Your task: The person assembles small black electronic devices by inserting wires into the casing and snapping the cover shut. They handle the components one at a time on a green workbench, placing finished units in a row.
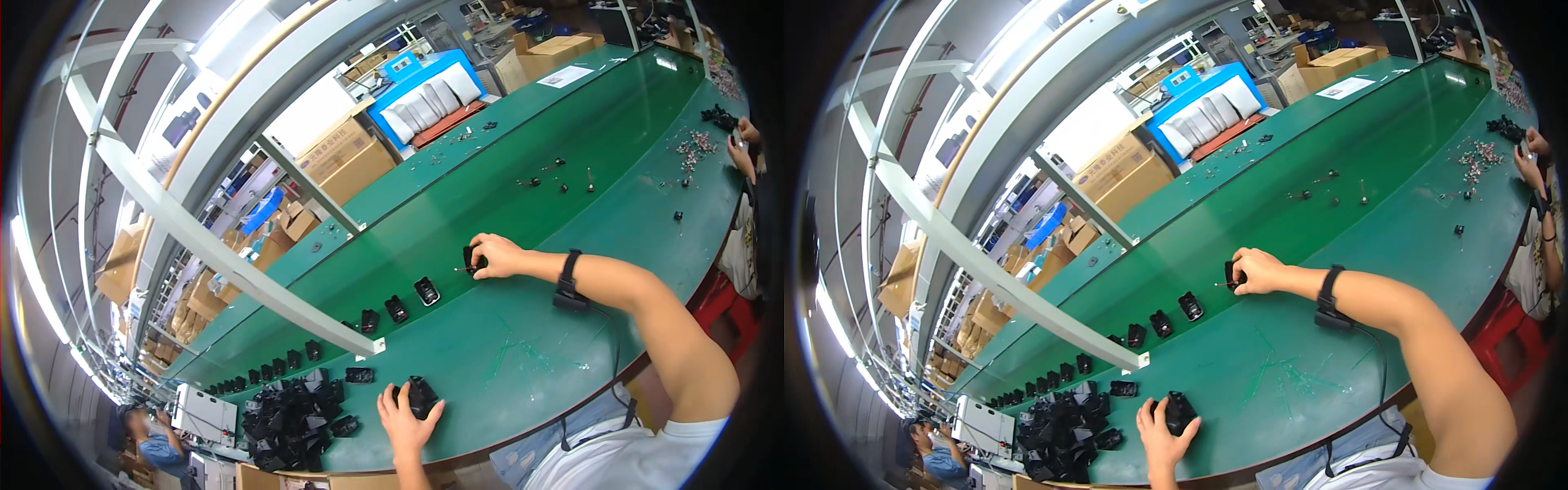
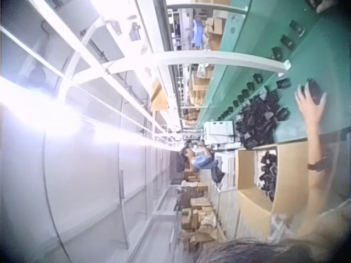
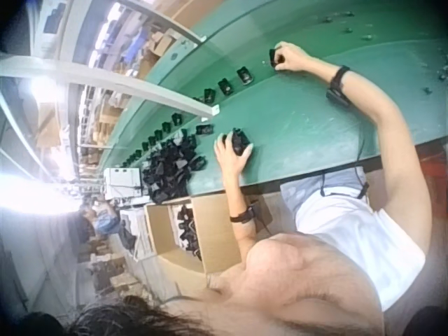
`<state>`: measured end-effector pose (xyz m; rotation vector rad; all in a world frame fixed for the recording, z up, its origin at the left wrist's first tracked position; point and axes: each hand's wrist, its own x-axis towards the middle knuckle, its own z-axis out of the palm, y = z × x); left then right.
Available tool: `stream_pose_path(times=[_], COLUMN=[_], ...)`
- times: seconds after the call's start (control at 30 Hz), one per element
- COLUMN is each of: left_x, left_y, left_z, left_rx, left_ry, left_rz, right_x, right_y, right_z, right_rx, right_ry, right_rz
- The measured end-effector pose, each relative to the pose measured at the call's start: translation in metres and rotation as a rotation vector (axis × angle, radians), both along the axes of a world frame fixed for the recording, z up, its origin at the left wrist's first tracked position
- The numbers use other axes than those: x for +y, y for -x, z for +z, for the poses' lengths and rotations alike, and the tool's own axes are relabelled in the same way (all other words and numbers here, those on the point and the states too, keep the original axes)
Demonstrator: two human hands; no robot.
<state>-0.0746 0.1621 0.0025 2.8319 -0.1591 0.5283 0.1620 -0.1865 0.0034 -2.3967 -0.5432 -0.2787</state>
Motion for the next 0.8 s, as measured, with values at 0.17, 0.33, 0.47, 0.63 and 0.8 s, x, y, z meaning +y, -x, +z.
stream_pose_path(times=[0.17,0.33,0.47,0.63,0.8], left_x=[-0.006,-0.006,-0.018,-0.004,-0.029], left_y=[-0.003,-0.010,-0.025,-0.030,-0.051], left_z=[-0.010,-0.016,-0.017,-0.025,-0.026], left_rx=[-0.137,-0.160,-0.182,-0.307,-0.373], left_ry=[0.066,0.077,-0.019,-0.041,-0.033], left_rz=[-0.013,0.022,0.069,0.080,-0.017], right_x=[0.052,0.067,-0.011,-0.121,-0.270], right_y=[-0.044,-0.047,-0.053,-0.043,-0.009], right_z=[-0.023,-0.030,-0.024,-0.026,-0.019], right_rx=[0.003,-0.019,-0.140,-0.429,-0.020], right_ry=[0.099,0.197,0.195,0.241,0.173], right_rz=[-0.017,0.121,-0.081,-0.603,-0.983])
